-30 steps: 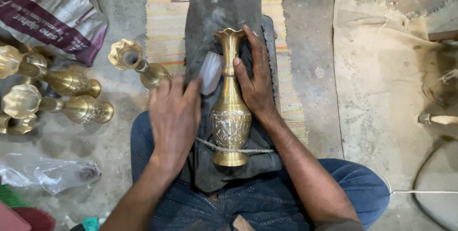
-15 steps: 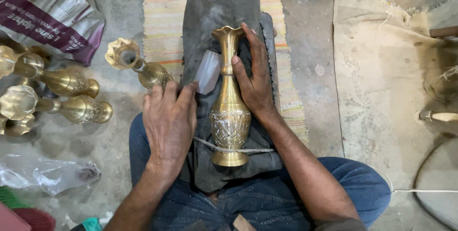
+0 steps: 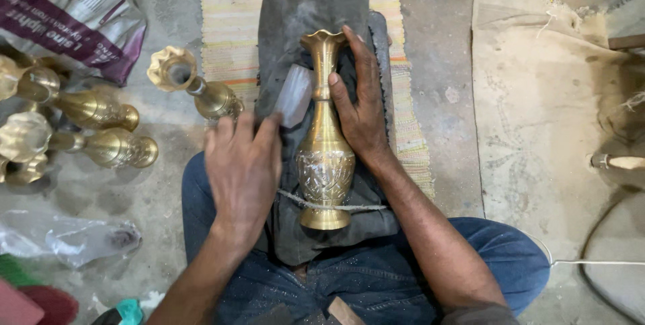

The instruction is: The person sits cross-legged on the floor with a brass vase held on a padded lap rest. They hold a chisel against the vase surface and strike it with a wooden mallet to cut decorative patterns, then rub the vase body with a white abrasive block, working around the surface.

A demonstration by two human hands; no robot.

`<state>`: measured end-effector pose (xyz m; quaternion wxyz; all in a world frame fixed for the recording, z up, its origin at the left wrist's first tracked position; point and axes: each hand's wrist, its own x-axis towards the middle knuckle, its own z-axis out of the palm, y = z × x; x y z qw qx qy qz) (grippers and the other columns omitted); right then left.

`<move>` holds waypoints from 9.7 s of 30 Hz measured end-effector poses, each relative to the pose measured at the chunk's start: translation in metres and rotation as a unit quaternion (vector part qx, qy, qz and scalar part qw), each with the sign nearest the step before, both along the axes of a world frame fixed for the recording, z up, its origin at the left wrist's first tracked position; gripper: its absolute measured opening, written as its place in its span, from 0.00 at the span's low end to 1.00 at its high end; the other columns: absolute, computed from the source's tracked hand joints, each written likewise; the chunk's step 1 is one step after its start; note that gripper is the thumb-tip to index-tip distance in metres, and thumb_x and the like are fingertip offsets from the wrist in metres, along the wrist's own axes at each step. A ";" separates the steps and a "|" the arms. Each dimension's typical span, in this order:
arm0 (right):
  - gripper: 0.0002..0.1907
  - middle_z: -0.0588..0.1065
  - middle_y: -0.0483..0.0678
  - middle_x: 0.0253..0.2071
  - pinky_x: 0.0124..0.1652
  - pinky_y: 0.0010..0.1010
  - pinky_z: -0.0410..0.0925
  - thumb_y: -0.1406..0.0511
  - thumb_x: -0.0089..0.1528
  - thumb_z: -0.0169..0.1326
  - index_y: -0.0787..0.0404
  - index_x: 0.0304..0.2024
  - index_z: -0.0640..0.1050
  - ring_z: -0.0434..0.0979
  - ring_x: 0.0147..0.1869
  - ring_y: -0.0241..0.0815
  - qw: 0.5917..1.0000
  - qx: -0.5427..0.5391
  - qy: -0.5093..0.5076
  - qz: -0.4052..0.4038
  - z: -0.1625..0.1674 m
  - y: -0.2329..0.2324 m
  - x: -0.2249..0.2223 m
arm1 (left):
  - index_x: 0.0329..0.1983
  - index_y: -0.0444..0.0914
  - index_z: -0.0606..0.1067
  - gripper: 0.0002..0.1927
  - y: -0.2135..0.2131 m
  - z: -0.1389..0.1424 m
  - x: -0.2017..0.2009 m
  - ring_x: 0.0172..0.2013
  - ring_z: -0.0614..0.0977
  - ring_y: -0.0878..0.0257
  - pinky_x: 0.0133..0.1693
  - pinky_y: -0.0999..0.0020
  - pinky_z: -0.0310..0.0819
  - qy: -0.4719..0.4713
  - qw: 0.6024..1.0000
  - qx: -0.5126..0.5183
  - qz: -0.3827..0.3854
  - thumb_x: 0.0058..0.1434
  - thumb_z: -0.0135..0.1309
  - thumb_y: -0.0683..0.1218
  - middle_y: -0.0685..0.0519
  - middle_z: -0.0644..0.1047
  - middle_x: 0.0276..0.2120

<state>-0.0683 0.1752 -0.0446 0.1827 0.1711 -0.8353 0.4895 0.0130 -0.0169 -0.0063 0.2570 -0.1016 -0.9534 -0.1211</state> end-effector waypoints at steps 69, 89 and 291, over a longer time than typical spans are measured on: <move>0.30 0.57 0.53 0.80 0.81 0.46 0.50 0.58 0.77 0.46 0.56 0.79 0.56 0.52 0.86 0.54 1.000 0.008 0.007 -0.003 0.007 -0.001 0.001 | 0.49 0.37 0.81 0.14 0.003 0.006 0.002 0.43 0.75 0.53 0.49 0.50 0.69 -0.021 1.000 0.005 -0.014 0.60 0.59 0.42 0.46 0.76 0.42; 0.30 0.58 0.53 0.80 0.80 0.44 0.50 0.58 0.76 0.47 0.56 0.78 0.56 0.54 0.85 0.52 1.000 -0.012 0.003 0.012 0.012 -0.002 0.005 | 0.44 0.38 0.80 0.10 0.014 0.012 -0.046 0.45 0.76 0.50 0.47 0.51 0.70 0.021 0.999 -0.020 -0.042 0.60 0.62 0.43 0.47 0.76 0.41; 0.16 0.52 0.53 0.78 0.71 0.55 0.51 0.61 0.63 0.54 0.50 0.53 0.82 0.50 0.80 0.62 0.952 0.290 0.096 0.019 0.074 -0.004 0.032 | 0.43 0.38 0.81 0.11 0.014 0.042 -0.005 0.42 0.79 0.48 0.44 0.50 0.72 0.015 0.999 0.035 -0.018 0.58 0.55 0.42 0.45 0.77 0.39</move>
